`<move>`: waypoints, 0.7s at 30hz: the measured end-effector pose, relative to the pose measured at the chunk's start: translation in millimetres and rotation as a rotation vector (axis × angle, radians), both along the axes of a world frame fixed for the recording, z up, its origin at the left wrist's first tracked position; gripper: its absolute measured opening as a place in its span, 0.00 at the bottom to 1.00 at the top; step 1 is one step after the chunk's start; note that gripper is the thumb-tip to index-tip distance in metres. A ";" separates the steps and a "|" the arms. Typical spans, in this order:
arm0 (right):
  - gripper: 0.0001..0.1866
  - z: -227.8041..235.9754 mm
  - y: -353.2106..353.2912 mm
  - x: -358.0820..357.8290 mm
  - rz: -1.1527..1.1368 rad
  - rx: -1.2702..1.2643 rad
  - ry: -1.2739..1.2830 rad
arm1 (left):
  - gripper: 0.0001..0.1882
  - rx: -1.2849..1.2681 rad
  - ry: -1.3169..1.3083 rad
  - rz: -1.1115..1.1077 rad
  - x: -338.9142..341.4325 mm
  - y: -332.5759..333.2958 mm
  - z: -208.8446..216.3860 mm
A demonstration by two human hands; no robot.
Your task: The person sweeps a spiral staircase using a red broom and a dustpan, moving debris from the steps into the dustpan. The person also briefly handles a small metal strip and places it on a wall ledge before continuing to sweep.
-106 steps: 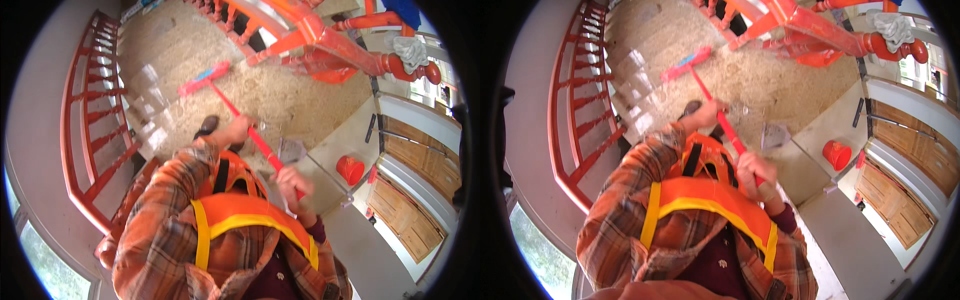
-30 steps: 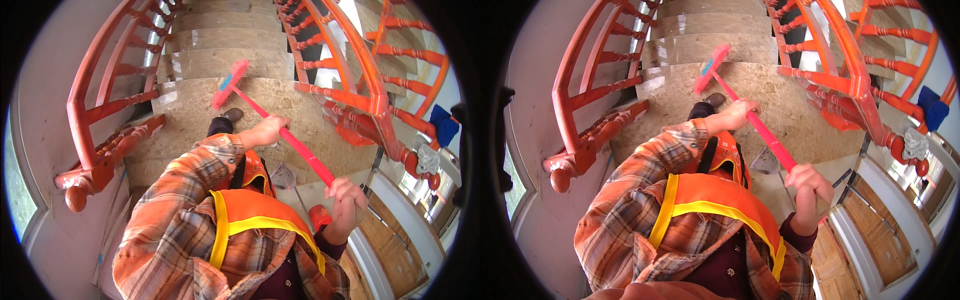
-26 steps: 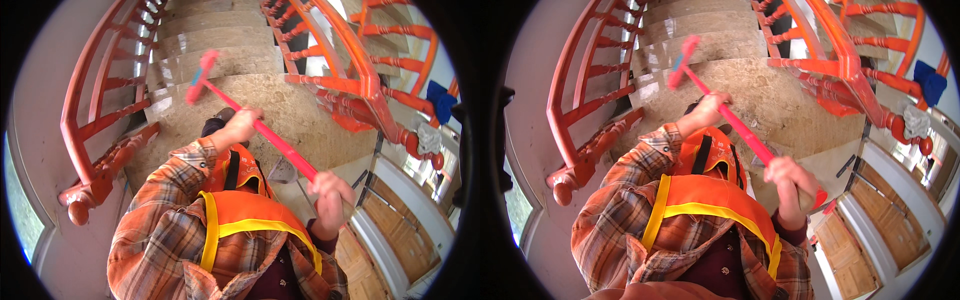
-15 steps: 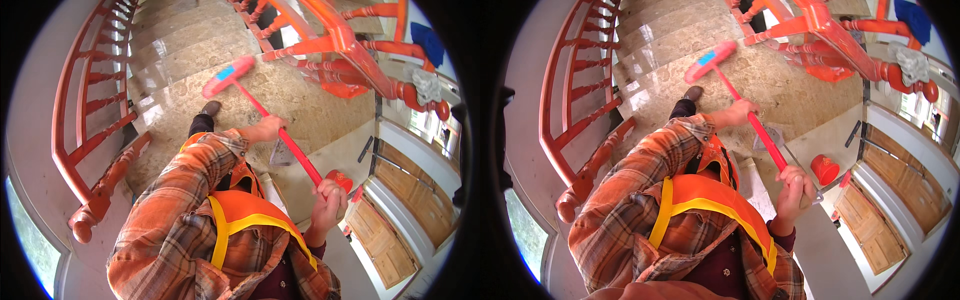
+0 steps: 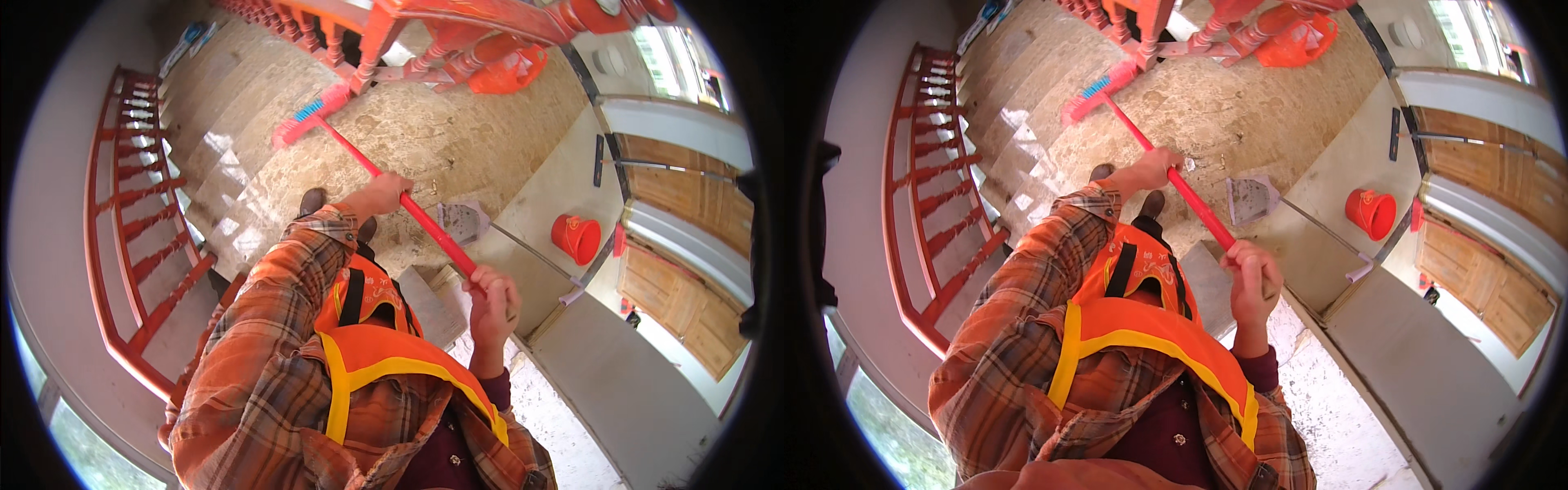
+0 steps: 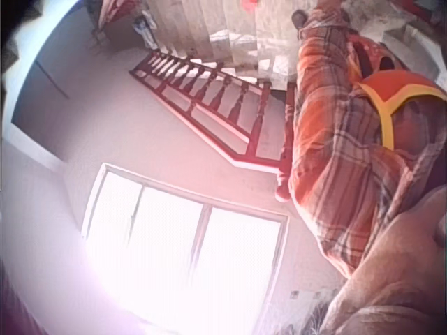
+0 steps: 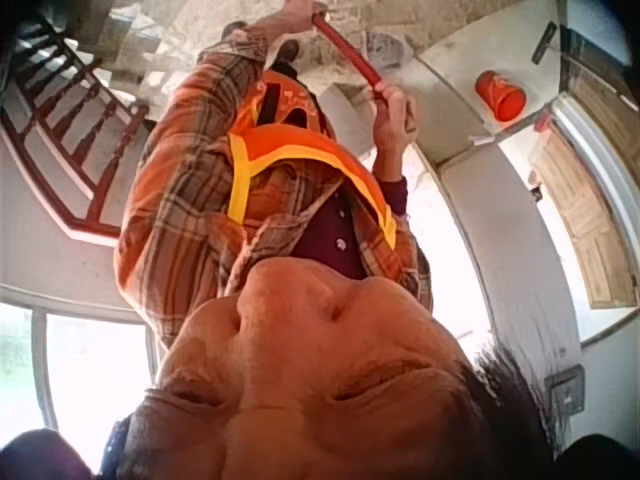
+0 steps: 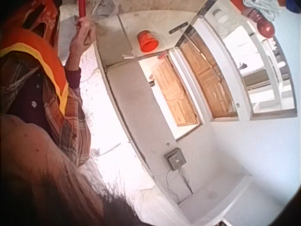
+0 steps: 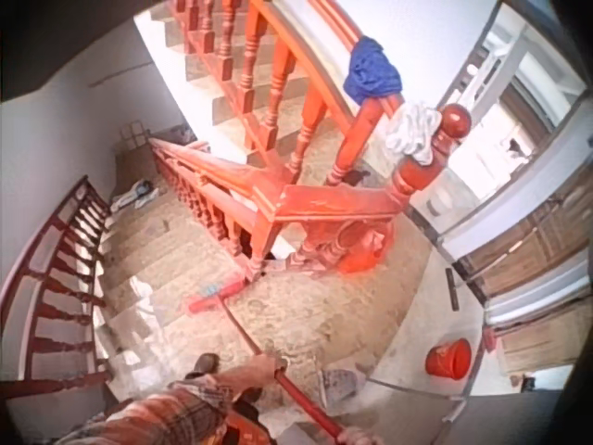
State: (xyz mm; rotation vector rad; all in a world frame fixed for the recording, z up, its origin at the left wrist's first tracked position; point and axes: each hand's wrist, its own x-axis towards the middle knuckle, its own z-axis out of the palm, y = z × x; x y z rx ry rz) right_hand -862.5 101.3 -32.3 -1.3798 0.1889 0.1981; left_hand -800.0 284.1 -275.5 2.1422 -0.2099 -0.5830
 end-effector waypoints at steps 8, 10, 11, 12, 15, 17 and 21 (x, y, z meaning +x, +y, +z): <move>0.13 65.3 -94.4 -17.5 -0.124 -0.045 -0.103 | 0.08 -0.248 -0.018 -0.194 1.8 -128.0 31.2; 0.12 63.2 -105.2 -4.2 -0.049 0.018 -0.199 | 0.09 -0.245 -0.020 -0.143 15.9 -129.6 42.6; 0.12 55.5 -109.5 7.2 -0.029 0.035 -0.218 | 0.09 -0.217 -0.039 -0.077 26.9 -126.9 42.4; 0.12 44.6 -113.8 21.9 -0.013 0.075 -0.250 | 0.10 -0.214 -0.104 -0.004 39.2 -124.2 38.4; 0.11 -9.7 -122.3 72.4 -0.210 -0.058 -0.122 | 0.09 -0.087 -0.266 0.125 109.5 -126.0 -1.3; 0.11 -38.2 -133.7 95.8 -0.370 0.079 -0.100 | 0.08 -0.123 -0.171 0.105 140.0 -149.9 -28.6; 0.10 -25.6 -160.2 52.1 -0.592 -0.033 -0.021 | 0.05 -0.247 -0.099 -0.297 117.3 -211.9 -43.4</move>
